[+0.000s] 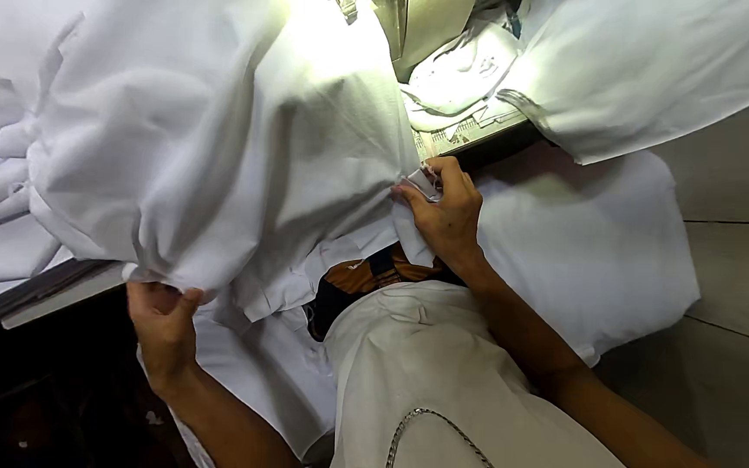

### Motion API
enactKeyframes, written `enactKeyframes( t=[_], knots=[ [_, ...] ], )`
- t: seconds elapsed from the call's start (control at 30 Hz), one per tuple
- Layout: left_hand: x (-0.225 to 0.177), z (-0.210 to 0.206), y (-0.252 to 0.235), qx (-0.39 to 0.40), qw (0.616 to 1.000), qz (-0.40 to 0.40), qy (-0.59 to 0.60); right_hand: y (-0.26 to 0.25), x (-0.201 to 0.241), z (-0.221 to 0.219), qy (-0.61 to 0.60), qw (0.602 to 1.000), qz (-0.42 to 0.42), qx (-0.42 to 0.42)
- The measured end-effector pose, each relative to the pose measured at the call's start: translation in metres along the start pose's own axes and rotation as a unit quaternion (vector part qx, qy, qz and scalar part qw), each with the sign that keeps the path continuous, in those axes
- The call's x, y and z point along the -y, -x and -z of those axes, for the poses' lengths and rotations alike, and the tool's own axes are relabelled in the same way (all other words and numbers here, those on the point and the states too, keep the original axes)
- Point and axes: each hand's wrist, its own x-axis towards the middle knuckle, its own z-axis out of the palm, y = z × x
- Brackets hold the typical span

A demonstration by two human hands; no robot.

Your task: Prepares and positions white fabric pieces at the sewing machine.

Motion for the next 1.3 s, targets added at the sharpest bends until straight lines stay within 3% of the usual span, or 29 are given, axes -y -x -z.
enactKeyframes(
  t=[0.2,0.27,0.33,0.47,0.53,0.6,0.7,0.93,1.13,1.3],
  knots=[
    [0.034,-0.044,0.028,-0.053,0.995,0.038,-0.077,-0.006,-0.004,0.007,-0.094,0.994,0.051,-0.005],
    [0.037,-0.052,0.031,-0.058,0.988,0.019,-0.144,-0.009,-0.007,0.010,-0.101,0.992,0.077,0.006],
    [0.037,-0.053,0.031,-0.116,0.978,-0.036,-0.168,-0.014,-0.009,0.015,-0.103,0.991,0.083,0.023],
    [0.006,-0.032,0.025,-0.240,0.965,-0.104,0.008,-0.024,-0.016,0.019,-0.138,0.987,0.055,0.065],
    [-0.026,-0.025,0.023,-0.267,0.958,-0.108,-0.001,-0.022,-0.013,0.022,-0.131,0.984,0.040,0.110],
    [-0.057,-0.027,0.021,-0.263,0.956,-0.120,-0.044,-0.018,-0.007,0.020,-0.132,0.982,0.039,0.131],
    [-0.071,-0.025,0.020,-0.218,0.964,-0.143,-0.053,-0.017,0.001,0.017,-0.156,0.976,0.032,0.146],
    [-0.058,-0.024,0.027,-0.210,0.970,-0.116,-0.029,-0.012,0.012,0.000,-0.115,0.989,0.019,0.092],
    [-0.053,-0.014,0.021,-0.184,0.975,-0.119,-0.025,-0.015,0.007,0.007,-0.113,0.989,0.075,0.052],
    [-0.058,-0.006,0.015,-0.233,0.964,-0.124,-0.023,-0.018,0.006,0.022,-0.107,0.988,0.087,0.076]
  ],
)
